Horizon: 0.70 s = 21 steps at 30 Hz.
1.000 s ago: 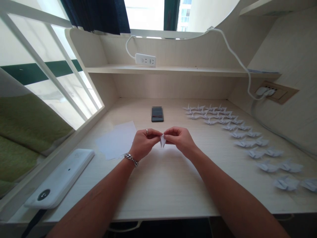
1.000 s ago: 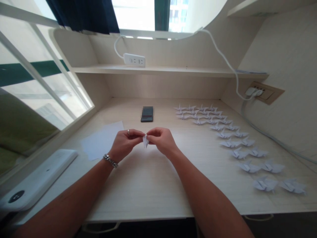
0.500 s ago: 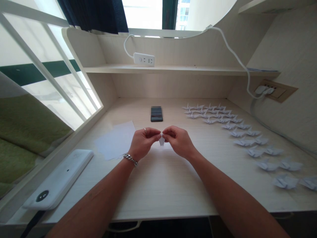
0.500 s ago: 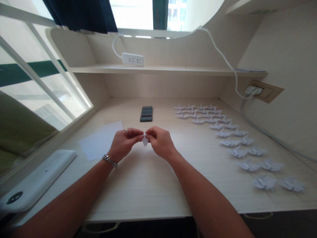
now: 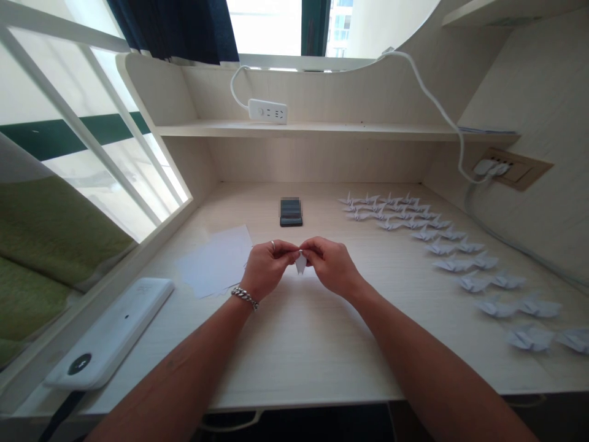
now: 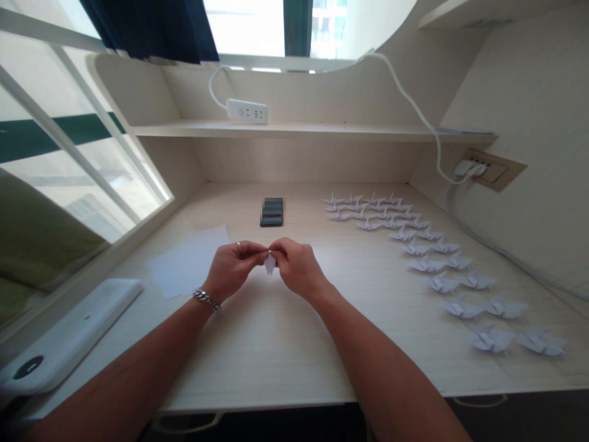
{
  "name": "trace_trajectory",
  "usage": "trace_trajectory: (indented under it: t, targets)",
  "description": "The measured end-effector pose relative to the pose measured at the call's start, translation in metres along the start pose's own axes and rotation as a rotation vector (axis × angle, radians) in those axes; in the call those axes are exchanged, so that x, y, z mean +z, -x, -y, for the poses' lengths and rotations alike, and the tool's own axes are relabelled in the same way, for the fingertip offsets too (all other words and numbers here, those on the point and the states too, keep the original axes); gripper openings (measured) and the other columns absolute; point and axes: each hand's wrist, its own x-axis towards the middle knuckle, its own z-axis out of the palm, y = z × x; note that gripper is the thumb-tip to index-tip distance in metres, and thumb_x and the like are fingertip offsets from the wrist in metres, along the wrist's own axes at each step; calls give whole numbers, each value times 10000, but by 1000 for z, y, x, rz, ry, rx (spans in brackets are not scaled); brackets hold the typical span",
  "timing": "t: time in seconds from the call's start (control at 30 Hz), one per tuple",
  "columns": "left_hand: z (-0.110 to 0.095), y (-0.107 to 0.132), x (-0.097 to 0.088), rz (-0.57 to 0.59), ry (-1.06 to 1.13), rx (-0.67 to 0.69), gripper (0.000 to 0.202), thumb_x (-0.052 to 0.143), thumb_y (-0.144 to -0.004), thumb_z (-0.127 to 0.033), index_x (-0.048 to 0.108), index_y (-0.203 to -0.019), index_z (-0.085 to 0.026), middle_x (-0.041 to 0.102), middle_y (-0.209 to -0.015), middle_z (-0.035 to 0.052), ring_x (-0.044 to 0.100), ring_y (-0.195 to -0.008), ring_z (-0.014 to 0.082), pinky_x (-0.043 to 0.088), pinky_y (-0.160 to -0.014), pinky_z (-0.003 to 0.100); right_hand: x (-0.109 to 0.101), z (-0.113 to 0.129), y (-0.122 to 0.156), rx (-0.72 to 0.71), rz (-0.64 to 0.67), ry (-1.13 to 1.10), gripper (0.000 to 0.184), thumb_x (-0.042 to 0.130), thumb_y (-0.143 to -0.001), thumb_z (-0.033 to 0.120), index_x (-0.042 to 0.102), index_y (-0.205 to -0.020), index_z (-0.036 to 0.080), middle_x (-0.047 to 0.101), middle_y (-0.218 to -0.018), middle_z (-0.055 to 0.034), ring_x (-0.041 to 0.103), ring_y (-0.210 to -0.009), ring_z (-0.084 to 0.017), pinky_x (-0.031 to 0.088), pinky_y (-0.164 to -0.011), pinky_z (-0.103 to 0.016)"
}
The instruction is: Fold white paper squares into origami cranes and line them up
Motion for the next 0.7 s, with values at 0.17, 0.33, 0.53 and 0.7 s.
trace_trajectory:
  t: [0.17,0.33,0.53,0.7]
  targets:
    - [1,0,1,-8,-42,42,158,698,-731,-308,715,-789,-161,735,-763,64,671,-704,186,522,-662,289,2,3,0,25,8,-47,131,552,-839,215,665,-905,215,714,-798,-33,665,-725,-176,491,-688,-292]
    - [-1,1,2,-13,-77,67,143,679,-745,-302,693,-782,-164,724,-758,58,663,-697,179,511,-660,280,5,2,0,61,12,-100,126,583,-800,187,639,-910,213,709,-786,-31,662,-719,-175,495,-686,-298]
    - [0,3,6,-13,-81,81,102,663,-744,-245,667,-806,-164,706,-769,43,648,-704,168,505,-668,279,7,-1,-2,145,15,-177,66,574,-760,157,578,-797,211,663,-744,1,626,-688,-156,472,-631,-271]
    - [-2,5,8,-40,-53,65,69,665,-723,-205,638,-766,-159,677,-732,25,623,-674,149,490,-638,264,8,3,-2,159,11,-188,63,581,-733,157,544,-743,207,611,-691,21,573,-648,-139,444,-595,-255]
